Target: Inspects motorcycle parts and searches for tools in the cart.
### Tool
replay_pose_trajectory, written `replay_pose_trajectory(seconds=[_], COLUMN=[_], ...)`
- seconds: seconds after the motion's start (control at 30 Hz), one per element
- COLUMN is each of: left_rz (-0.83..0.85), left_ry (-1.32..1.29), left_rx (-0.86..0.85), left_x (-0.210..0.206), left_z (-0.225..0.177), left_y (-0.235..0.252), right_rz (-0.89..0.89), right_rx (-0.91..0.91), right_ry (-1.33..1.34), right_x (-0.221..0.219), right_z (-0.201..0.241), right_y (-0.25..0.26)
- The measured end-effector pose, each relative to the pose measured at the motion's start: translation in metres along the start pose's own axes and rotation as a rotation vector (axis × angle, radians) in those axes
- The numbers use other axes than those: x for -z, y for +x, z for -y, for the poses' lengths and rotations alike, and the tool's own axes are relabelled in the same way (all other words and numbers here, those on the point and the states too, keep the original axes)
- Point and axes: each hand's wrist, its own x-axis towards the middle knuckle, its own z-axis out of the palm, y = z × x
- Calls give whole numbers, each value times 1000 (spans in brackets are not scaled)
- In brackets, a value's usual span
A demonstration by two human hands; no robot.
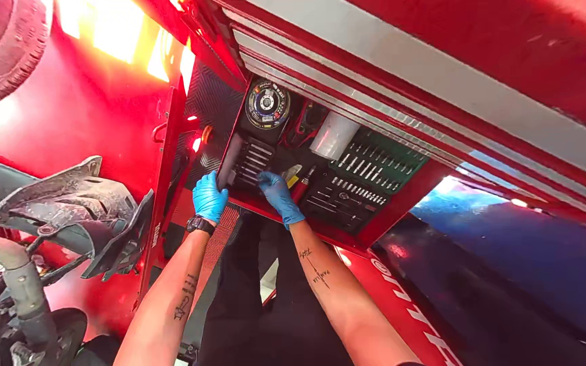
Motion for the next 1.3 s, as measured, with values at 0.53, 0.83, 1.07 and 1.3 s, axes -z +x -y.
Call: replay_pose_trajectory(seconds=[0.53,0.83,1.07,1.3], left_rz=[77,42,-99,-131], left_ry=[-13,-25,-100,-4], left_rx=[-7,-14,-52,9], left_x=[5,13,-20,-21], left_z=[19,14,6,-24], left_y=[10,-1,-51,-19], right_rz=[-94,-40,-173,-212], right_rx=[138,153,196,224], right_ry=[-1003,-989,-597,-668], right_x=[-44,-26,-17,-32], right_z=[11,30,-7,18], right_y=[28,6,-9,8])
